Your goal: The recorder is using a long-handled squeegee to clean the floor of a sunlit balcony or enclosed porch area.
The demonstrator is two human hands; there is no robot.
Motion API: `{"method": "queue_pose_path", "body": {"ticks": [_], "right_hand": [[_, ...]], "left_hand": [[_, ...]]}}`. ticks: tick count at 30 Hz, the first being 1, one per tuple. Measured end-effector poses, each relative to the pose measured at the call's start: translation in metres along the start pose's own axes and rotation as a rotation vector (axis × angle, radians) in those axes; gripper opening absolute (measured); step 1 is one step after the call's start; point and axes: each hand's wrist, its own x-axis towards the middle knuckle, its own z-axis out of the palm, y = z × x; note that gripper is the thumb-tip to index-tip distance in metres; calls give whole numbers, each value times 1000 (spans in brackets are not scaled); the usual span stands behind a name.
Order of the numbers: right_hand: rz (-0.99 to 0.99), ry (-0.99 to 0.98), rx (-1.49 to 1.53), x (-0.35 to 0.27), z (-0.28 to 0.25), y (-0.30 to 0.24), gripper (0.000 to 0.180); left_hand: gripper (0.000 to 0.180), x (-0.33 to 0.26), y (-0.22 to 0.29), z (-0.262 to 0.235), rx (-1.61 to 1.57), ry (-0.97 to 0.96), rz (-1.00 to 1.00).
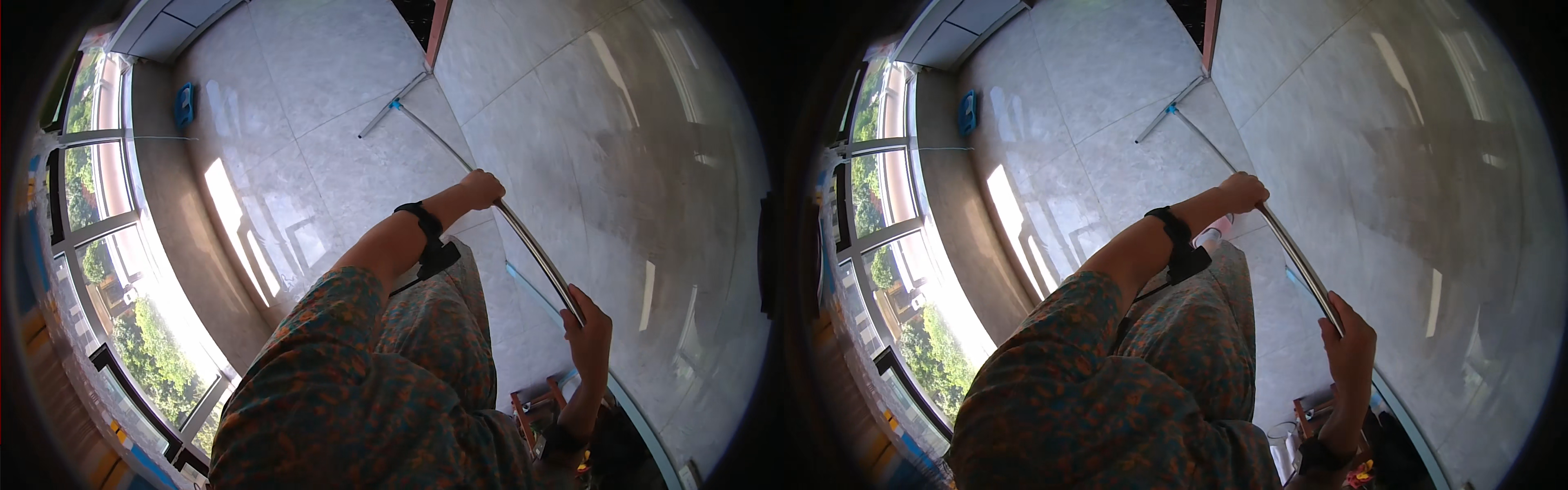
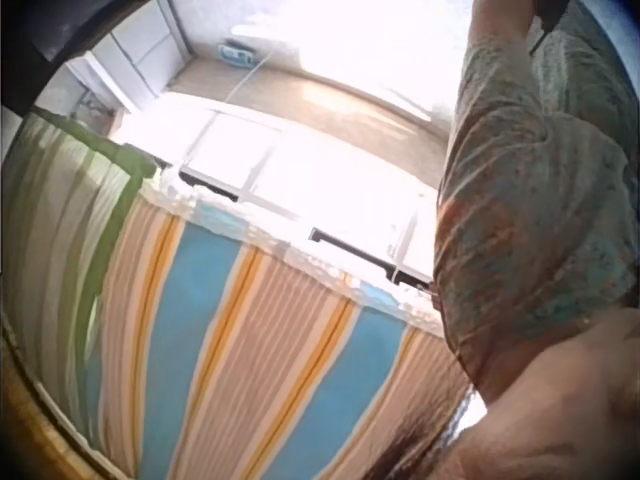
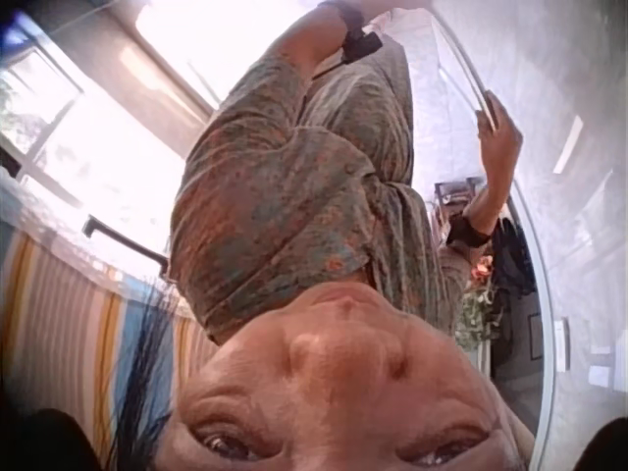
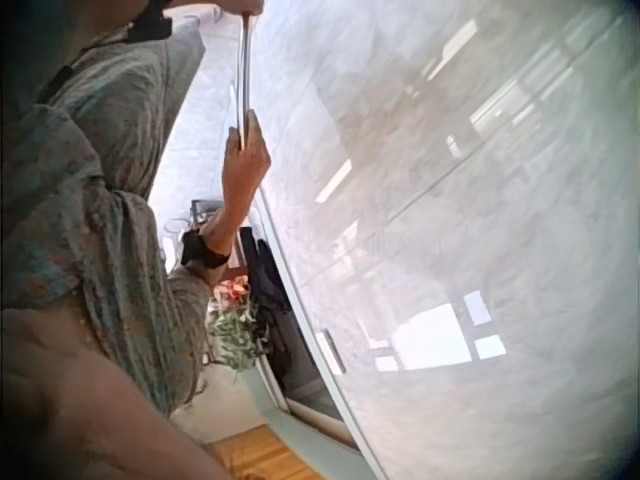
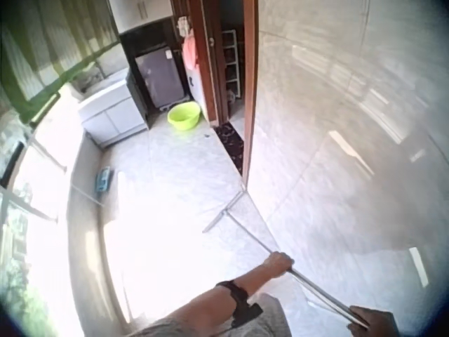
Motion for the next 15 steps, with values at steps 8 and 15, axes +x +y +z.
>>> {"method": "queue_pose_path", "body": {"ticks": [8, 15], "right_hand": [[-431, -135, 82, 186, 47, -82, 35], [-818, -255, 21, 259, 25, -157, 33]], "left_hand": [[28, -62, -176, -26, -196, 606, -505], [20, -148, -189, -77, -157, 637, -702]]}}
